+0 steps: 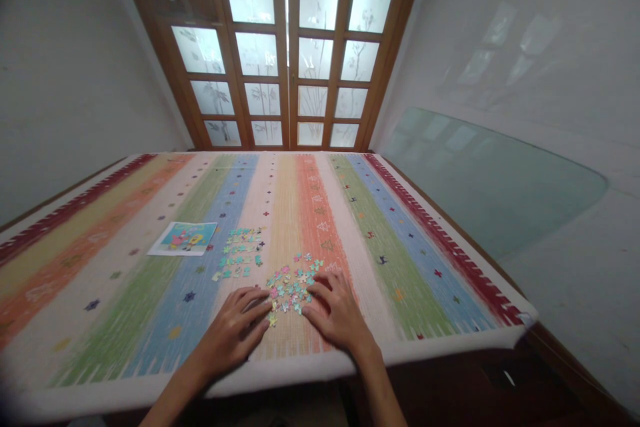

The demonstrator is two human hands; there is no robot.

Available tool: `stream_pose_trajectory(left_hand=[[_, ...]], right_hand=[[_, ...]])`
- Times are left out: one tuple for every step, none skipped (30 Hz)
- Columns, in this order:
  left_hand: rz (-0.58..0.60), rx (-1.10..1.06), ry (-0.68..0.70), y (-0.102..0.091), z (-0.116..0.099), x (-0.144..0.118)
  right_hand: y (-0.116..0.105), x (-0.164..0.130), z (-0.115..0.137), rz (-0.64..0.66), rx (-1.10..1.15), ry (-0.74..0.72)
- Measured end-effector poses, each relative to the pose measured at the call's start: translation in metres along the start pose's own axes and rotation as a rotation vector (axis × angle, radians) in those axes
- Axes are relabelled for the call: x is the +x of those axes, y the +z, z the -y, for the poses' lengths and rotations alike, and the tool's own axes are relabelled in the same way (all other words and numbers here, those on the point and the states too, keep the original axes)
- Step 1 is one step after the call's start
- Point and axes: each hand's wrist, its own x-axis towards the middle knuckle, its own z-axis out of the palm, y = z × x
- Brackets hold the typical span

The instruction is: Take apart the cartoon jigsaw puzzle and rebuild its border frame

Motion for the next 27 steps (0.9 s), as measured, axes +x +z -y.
stream_pose_trajectory(left_hand=[[-0.006, 0.003, -0.005, 0.0007, 0.0001, -0.0001], [-0.013, 0.007, -0.006, 0.0014, 0.0002, -0.0001], [-0.022, 0.01, -0.006, 0.002, 0.0003, 0.0], [-0.031, 0.013, -0.003, 0.0023, 0.0003, 0.0002], [-0.04, 0.014, 0.001, 0.0023, 0.0002, 0.0006], [-0.046, 0.013, 0.005, 0.0021, 0.0, 0.0011], [-0.049, 0.011, 0.009, 0.0018, -0.0002, 0.0017], [-0.051, 0.008, 0.012, 0.0013, -0.0005, 0.0021], [-0.05, 0.004, 0.015, 0.0008, -0.0008, 0.0025], [-0.05, 0.0, 0.016, 0.0005, -0.0009, 0.0026], [-0.049, -0.003, 0.015, 0.0003, -0.0009, 0.0025], [-0.048, -0.006, 0.013, 0.0004, -0.0007, 0.0022], [-0.047, -0.005, 0.01, 0.0008, -0.0002, 0.0016], [-0.045, 0.0, 0.009, 0.0013, 0.0005, 0.0009], [-0.046, 0.011, 0.006, 0.0021, 0.0014, 0.0002], [-0.044, 0.028, 0.002, 0.0029, 0.0025, -0.0005], [-0.04, 0.05, -0.001, 0.0037, 0.0037, -0.0012], [-0.034, 0.076, -0.005, 0.0044, 0.0048, -0.0017], [-0.027, 0.101, -0.008, 0.0051, 0.0058, -0.0021], [-0.015, 0.123, -0.012, 0.0057, 0.0066, -0.0024], [-0.003, 0.139, -0.012, 0.0062, 0.0073, -0.0026], [0.009, 0.148, -0.011, 0.0066, 0.0076, -0.0027], [0.017, 0.151, -0.011, 0.007, 0.0078, -0.0027], [0.02, 0.148, -0.013, 0.0074, 0.0078, -0.0028], [0.018, 0.141, -0.017, 0.0077, 0.0076, -0.0029], [0.01, 0.131, -0.021, 0.0081, 0.0074, -0.0029], [-0.001, 0.121, -0.027, 0.0084, 0.0071, -0.0031]], right_hand=[[0.0001, 0.0001, -0.0001, 0.002, 0.001, 0.0], [0.0002, 0.0002, -0.0001, 0.004, 0.001, 0.001], [0.0004, 0.0003, -0.0001, 0.007, 0.001, 0.005], [0.0005, 0.0004, 0.0, 0.008, 0.001, 0.009], [0.0006, 0.0005, 0.0002, 0.008, 0.002, 0.012], [0.0007, 0.0007, 0.0005, 0.006, 0.004, 0.015], [0.0007, 0.0009, 0.0009, 0.004, 0.006, 0.016], [0.0007, 0.0011, 0.0012, 0.003, 0.007, 0.016], [0.0006, 0.0014, 0.0016, 0.001, 0.007, 0.015], [0.0006, 0.0016, 0.0018, -0.001, 0.006, 0.014], [0.0006, 0.0017, 0.0019, -0.001, 0.005, 0.013], [0.0008, 0.0018, 0.0019, -0.002, 0.005, 0.012], [0.001, 0.0018, 0.0017, -0.005, 0.004, 0.012], [0.0014, 0.0019, 0.0013, -0.008, 0.004, 0.013], [0.0019, 0.0019, 0.0008, -0.011, 0.004, 0.015], [0.0025, 0.0019, 0.0002, -0.015, 0.004, 0.018], [0.0031, 0.0021, -0.0004, -0.019, 0.004, 0.022], [0.0038, 0.0022, -0.0011, -0.025, 0.004, 0.026], [0.0045, 0.0025, -0.0018, -0.031, 0.005, 0.028], [0.0051, 0.0027, -0.0025, -0.039, 0.006, 0.029], [0.0057, 0.003, -0.0032, -0.048, 0.006, 0.029], [0.0063, 0.0032, -0.0037, -0.056, 0.006, 0.026], [0.0069, 0.0034, -0.0042, -0.064, 0.004, 0.022], [0.0074, 0.0034, -0.0047, -0.072, 0.002, 0.019], [0.0079, 0.0034, -0.0051, -0.079, -0.001, 0.017], [0.0084, 0.0033, -0.0054, -0.085, -0.004, 0.016], [0.0089, 0.0031, -0.0057, -0.091, -0.007, 0.017]])
